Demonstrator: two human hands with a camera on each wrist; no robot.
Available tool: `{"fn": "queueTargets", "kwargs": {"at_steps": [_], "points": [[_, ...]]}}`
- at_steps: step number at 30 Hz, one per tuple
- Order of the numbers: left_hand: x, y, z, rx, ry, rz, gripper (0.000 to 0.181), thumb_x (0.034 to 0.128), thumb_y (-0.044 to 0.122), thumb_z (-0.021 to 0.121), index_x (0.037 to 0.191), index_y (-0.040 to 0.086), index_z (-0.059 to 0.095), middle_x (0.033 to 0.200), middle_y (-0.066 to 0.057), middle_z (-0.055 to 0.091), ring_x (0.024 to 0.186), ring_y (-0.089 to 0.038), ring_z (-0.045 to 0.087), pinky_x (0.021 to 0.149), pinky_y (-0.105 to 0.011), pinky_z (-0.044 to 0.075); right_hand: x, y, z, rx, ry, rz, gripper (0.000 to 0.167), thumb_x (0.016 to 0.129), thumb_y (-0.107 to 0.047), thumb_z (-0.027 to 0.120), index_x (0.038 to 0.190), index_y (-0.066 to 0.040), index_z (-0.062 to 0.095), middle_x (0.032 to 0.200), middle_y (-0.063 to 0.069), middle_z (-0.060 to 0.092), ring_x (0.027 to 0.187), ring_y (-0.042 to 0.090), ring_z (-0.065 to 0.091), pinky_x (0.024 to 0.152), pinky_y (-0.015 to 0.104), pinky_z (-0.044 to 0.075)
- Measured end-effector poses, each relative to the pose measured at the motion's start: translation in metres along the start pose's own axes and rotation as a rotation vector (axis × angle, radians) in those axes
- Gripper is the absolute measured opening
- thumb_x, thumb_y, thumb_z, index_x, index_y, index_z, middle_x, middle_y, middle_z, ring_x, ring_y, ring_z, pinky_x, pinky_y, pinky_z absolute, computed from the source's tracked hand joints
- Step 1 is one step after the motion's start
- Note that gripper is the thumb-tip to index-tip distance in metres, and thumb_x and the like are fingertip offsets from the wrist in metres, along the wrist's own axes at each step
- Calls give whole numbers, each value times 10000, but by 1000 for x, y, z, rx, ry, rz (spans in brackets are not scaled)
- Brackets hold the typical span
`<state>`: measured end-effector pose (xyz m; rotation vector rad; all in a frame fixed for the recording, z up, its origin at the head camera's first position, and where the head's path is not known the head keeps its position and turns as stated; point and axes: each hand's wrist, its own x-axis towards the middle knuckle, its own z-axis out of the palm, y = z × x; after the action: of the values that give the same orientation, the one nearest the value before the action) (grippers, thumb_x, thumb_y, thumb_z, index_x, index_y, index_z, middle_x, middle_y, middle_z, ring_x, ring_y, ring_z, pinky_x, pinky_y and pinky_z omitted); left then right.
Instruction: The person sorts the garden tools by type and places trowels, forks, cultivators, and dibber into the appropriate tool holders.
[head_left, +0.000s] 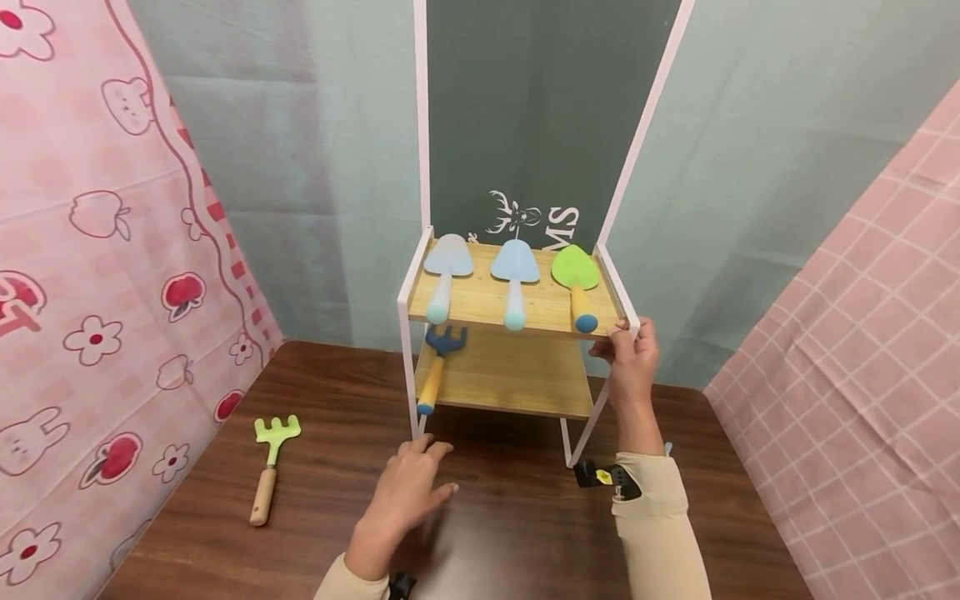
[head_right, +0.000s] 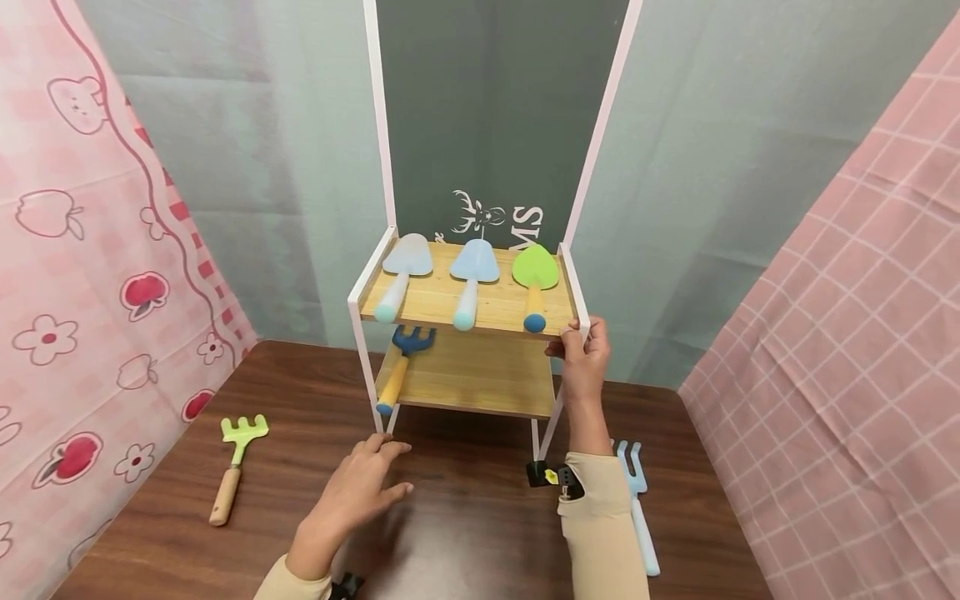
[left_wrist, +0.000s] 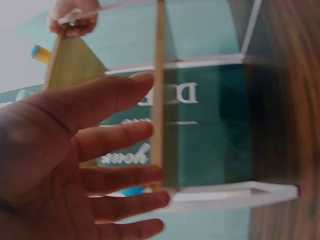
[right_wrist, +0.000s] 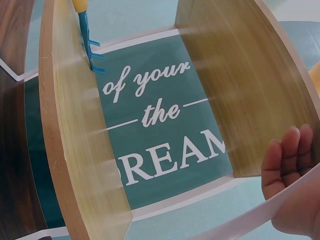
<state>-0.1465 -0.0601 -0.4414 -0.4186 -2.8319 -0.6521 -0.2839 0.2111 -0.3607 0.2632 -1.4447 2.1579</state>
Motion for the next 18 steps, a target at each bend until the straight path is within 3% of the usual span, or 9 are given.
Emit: {"fn": "queueTargets", "kwargs": {"at_steps": [4,10,15,18], "points": [[-4,-15,7,52,95,7,434,698,235,812,1059,55,651,1118,-212,544,959,-383,545,711,-488,473,0,-1,-1,-9,-27,16,148,876,46,437,837,-97,450,735,63,506,548,145,551,513,248,502],[-10,-39,11,96,172,-27,408,685,228,811,1020,50,660,1097,-216,554,945,-402,552,692,-519,470,1,-3,-2,-8,-46,19,134,875,47,436,835,-78,463,777,85,488,577,153,582,541,270,517],[-15,-56,12,133,174,-84,415,697,234,805,1029,33,658,1098,-241,556,945,-432,548,701,-545,466,1,-3,-3,13,-41,12,143,868,62,451,824,-66,496,737,69,513,542,153,562,513,255,501],[-21,-64,11,144,152,-136,418,698,230,804,1038,35,658,1107,-245,548,951,-438,539,699,-554,459,0,-2,-3,13,-37,4,66,864,41,477,833,-13,499,717,64,524,519,152,557,502,251,496]]}}
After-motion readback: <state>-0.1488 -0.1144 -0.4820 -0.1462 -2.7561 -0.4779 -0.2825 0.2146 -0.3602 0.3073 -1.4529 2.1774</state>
